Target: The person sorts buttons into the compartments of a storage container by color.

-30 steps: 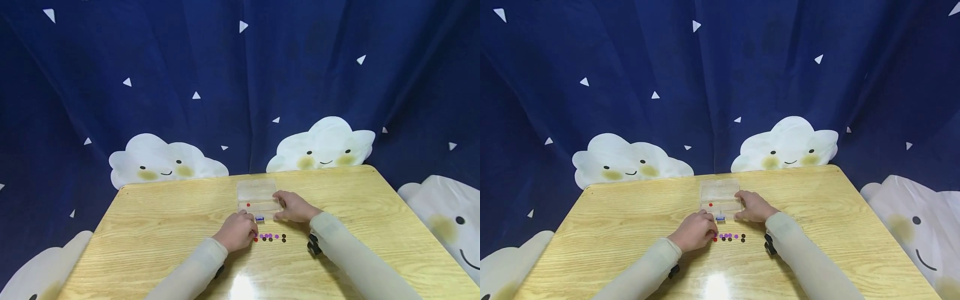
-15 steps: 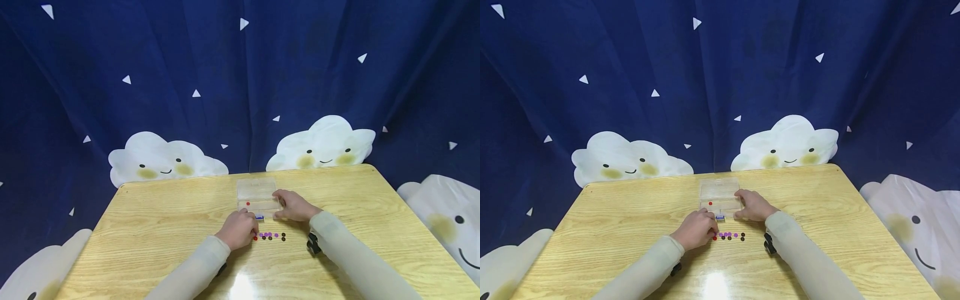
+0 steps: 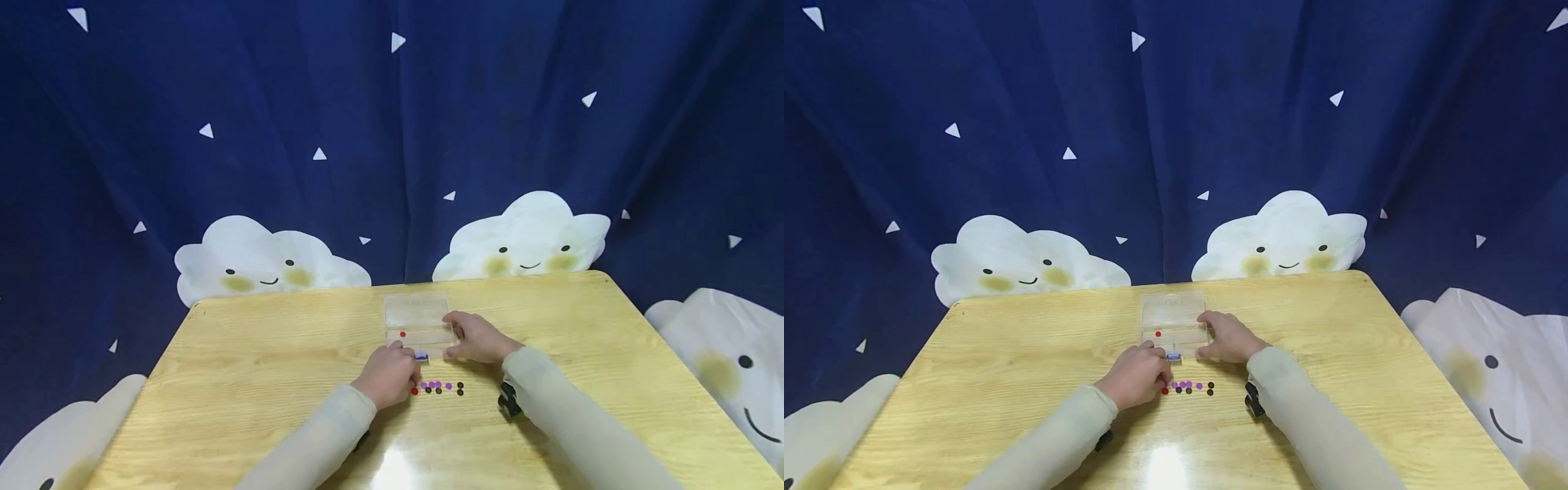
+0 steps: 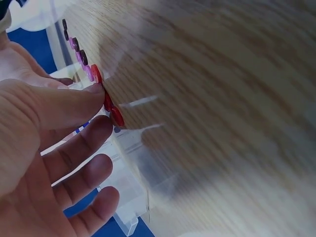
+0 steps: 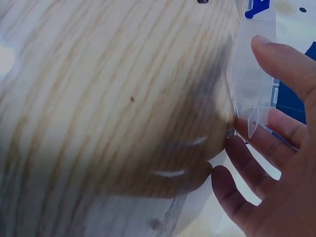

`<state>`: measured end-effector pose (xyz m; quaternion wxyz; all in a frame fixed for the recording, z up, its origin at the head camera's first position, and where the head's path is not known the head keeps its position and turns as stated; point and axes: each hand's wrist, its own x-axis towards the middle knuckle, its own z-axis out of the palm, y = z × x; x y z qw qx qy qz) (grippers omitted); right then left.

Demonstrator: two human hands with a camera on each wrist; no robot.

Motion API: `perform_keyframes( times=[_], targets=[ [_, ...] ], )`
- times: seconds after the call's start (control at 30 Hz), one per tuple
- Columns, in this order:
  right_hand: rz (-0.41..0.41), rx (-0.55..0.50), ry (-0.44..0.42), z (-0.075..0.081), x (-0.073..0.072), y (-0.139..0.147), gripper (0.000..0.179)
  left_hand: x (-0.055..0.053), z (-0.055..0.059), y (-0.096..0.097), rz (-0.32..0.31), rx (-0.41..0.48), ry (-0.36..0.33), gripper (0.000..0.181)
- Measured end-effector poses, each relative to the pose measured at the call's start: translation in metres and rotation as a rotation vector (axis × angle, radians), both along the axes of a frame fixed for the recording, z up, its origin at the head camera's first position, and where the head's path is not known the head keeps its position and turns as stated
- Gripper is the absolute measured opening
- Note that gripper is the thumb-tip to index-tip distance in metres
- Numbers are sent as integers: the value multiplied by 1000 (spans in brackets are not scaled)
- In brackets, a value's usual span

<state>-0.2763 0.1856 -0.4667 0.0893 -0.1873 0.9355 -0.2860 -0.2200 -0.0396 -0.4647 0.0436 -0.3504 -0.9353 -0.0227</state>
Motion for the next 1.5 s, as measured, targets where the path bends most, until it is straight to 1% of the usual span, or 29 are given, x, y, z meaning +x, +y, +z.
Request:
perform_keyframes(
  times=[0.1,0.17,0.27,0.33,0.43,0.57,0.73,0.9,1.03,1.2,1.33,1.5],
  targets=[
    [-8,6,-14,-4,3,1,68,2,-2,0,-8,-3,-5,13],
    [-13,9,-7,-5,4,1,68,3,-3,0,-9,-5,3,15],
    [-10,6,7,-4,3,1,68,3,-2,0,-14,0,21,17],
    [-1,5,9,-3,3,0,68,3,-1,-1,-17,3,20,17],
    [3,9,7,-1,2,0,68,1,2,-2,-25,12,1,15],
    [-1,8,0,1,2,-1,68,-2,4,-4,-29,31,-43,13],
    [-5,-2,-16,0,2,-1,69,-3,2,-7,-49,58,-69,17],
    [-4,8,-8,-1,2,0,69,-4,3,-8,-58,101,-105,18],
    [-2,17,5,1,1,0,68,-5,4,-9,-51,103,-116,16],
    [-11,12,-11,1,1,-1,68,-6,4,-10,-54,113,-131,14],
    [-14,9,-24,0,1,-1,68,-10,7,-15,-73,135,-108,12],
    [-20,10,-23,0,1,-1,69,-20,16,-25,-93,171,-6,11]
  ],
)
